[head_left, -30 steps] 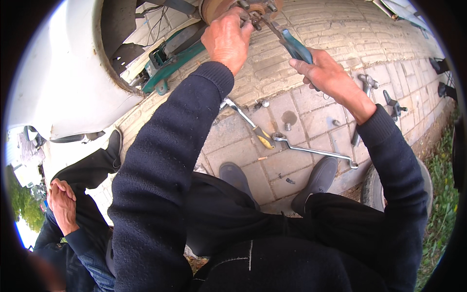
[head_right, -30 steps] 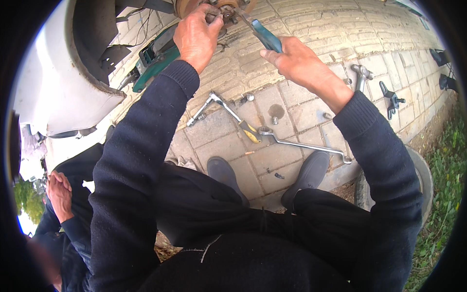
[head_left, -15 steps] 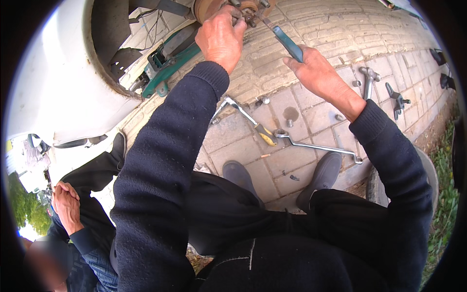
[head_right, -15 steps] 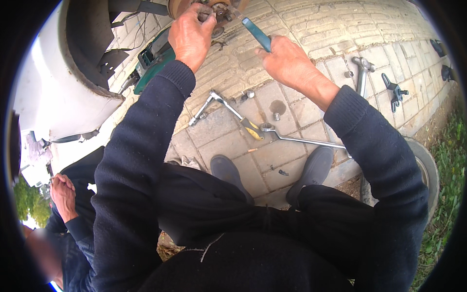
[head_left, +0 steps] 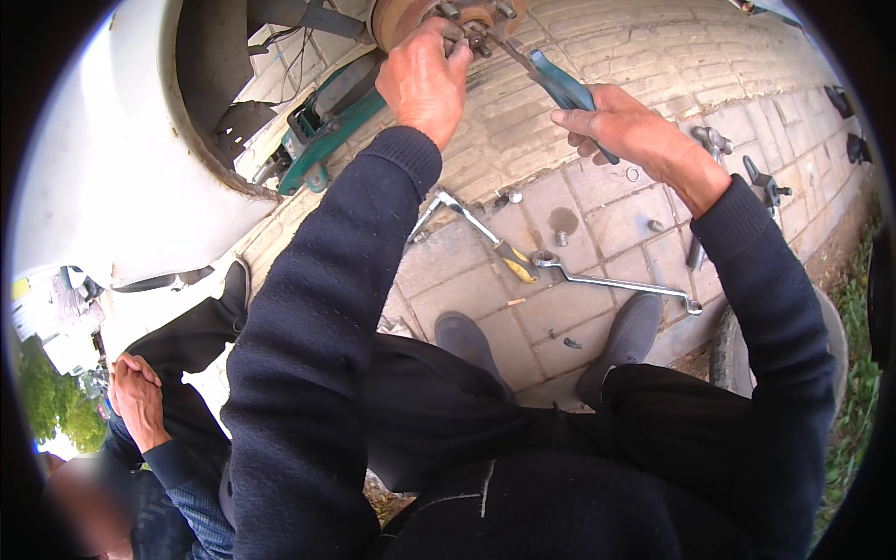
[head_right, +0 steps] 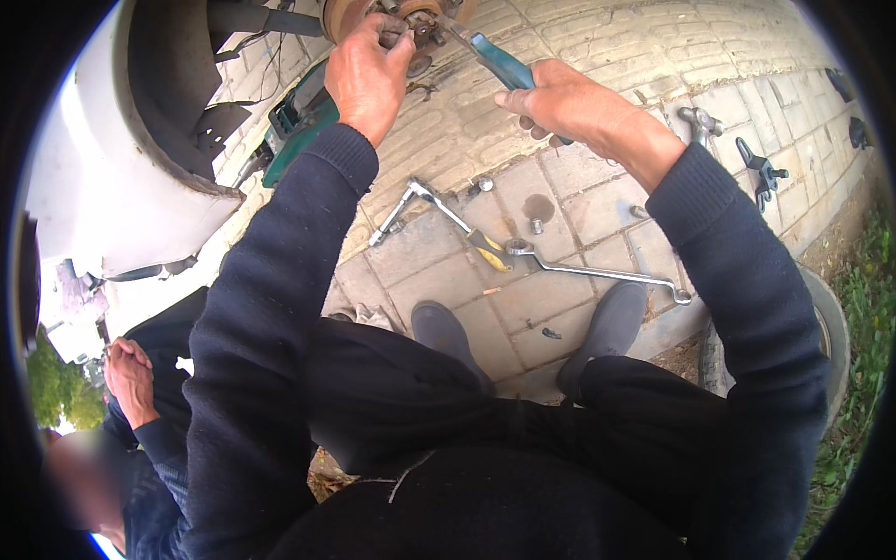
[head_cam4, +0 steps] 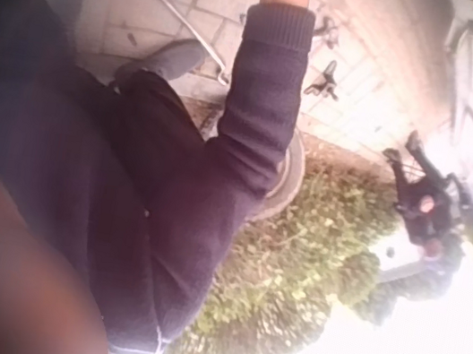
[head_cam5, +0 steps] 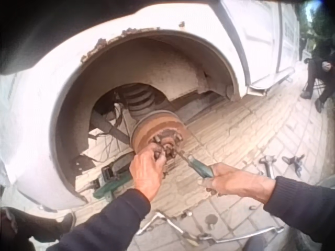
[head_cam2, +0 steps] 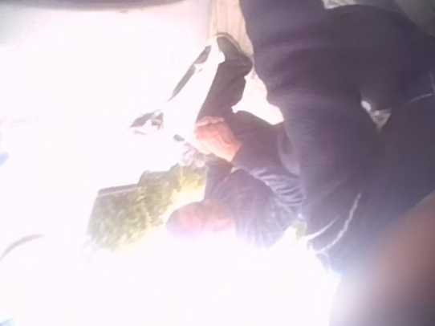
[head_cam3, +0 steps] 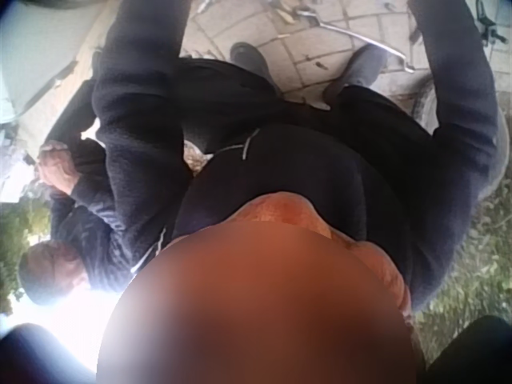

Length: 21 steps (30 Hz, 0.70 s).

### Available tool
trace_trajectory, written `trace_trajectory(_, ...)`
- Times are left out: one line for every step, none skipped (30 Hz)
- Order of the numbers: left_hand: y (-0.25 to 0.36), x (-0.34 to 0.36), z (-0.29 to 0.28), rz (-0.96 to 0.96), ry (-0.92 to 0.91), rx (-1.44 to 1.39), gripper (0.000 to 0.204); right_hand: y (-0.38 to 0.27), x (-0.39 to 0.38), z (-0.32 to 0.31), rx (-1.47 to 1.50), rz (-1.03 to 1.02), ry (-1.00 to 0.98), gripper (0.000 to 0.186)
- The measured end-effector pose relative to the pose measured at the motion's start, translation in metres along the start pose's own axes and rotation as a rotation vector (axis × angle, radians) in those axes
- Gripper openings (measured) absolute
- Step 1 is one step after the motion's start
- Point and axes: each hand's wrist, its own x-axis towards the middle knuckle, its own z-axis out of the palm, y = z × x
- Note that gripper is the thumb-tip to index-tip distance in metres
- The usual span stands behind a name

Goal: The person works on a car wheel hub, using a screwdriver and pliers to adjust components. They lift and position a tire onto the hub, then remove it again to continue working on the hub with pliers and a wrench.

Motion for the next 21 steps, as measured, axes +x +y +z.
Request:
trace_trajectory(0.000,0.000,0.000,-0.007,-0.006,-0.005,0.017,-0.001,-0.001,-0.002,-0.040,0.007,0.035,0.038)
trace_trajectory(0.000,0.001,0.000,0.014,0.007,0.014,0.018,-0.002,-0.002,-0.004,-0.077,-0.001,0.072,0.038)
trace_trajectory(0.000,0.001,0.000,0.024,0.015,0.036,0.020,-0.003,-0.003,-0.005,-0.107,-0.029,0.103,0.038)
trace_trajectory(0.000,0.001,0.000,0.024,0.017,0.057,0.021,-0.004,-0.004,-0.004,-0.100,-0.004,0.111,0.037)
trace_trajectory(0.001,0.001,0.000,0.013,0.015,0.051,0.020,-0.005,-0.005,-0.003,-0.084,0.002,0.113,0.036)
trace_trajectory(0.000,0.001,0.000,-0.007,0.004,0.046,0.019,-0.005,-0.005,0.000,-0.067,0.010,0.114,0.036)
trace_trajectory(0.000,0.001,0.000,-0.014,0.000,0.045,0.017,-0.004,-0.004,0.003,-0.058,0.013,0.075,0.035)
trace_trajectory(0.000,0.000,0.000,-0.014,0.001,0.042,0.019,-0.004,-0.002,0.008,-0.048,0.016,0.034,0.034)
trace_trajectory(0.000,0.001,0.001,0.001,0.010,0.042,0.020,-0.004,0.001,0.012,-0.055,0.043,0.009,0.033)
trace_trajectory(-0.001,0.002,0.001,0.018,0.017,0.041,0.021,-0.001,0.000,0.017,-0.062,-0.025,0.043,0.030)
trace_trajectory(-0.001,0.002,0.002,0.022,0.024,0.041,0.021,0.000,0.001,0.020,-0.057,-0.037,0.069,0.029)
trace_trajectory(-0.002,0.002,0.002,0.026,0.032,0.041,0.021,0.001,0.001,0.022,-0.057,-0.024,0.087,0.028)
trace_trajectory(-0.002,0.002,0.002,0.030,0.041,0.040,0.021,0.001,0.002,0.023,-0.050,-0.010,0.097,0.027)
trace_trajectory(-0.003,0.002,0.002,0.030,0.031,0.031,0.020,0.001,0.002,0.024,-0.011,0.033,0.088,0.026)
trace_trajectory(-0.003,0.002,0.002,0.030,0.023,0.021,0.019,0.001,0.002,0.025,0.036,0.076,0.071,0.025)
trace_trajectory(-0.003,0.002,0.002,0.032,0.016,0.014,0.018,0.000,0.002,0.025,0.079,0.093,0.074,0.024)
trace_trajectory(-0.002,0.002,0.002,0.023,0.007,0.010,0.018,-0.001,0.002,0.024,0.168,0.099,0.039,0.024)
trace_trajectory(-0.002,0.002,0.002,0.015,0.000,0.010,0.018,-0.002,0.001,0.024,0.253,0.079,0.023,0.024)
trace_trajectory(-0.002,0.002,0.001,0.006,-0.003,0.013,0.017,-0.003,0.000,0.024,0.327,0.074,-0.009,0.023)
trace_trajectory(-0.001,0.002,0.001,0.005,0.000,0.014,0.017,-0.003,-0.001,0.022,0.349,0.057,-0.040,0.024)
trace_trajectory(0.000,0.002,0.001,0.004,0.006,0.016,0.017,-0.004,-0.001,0.019,0.360,0.055,-0.084,0.025)
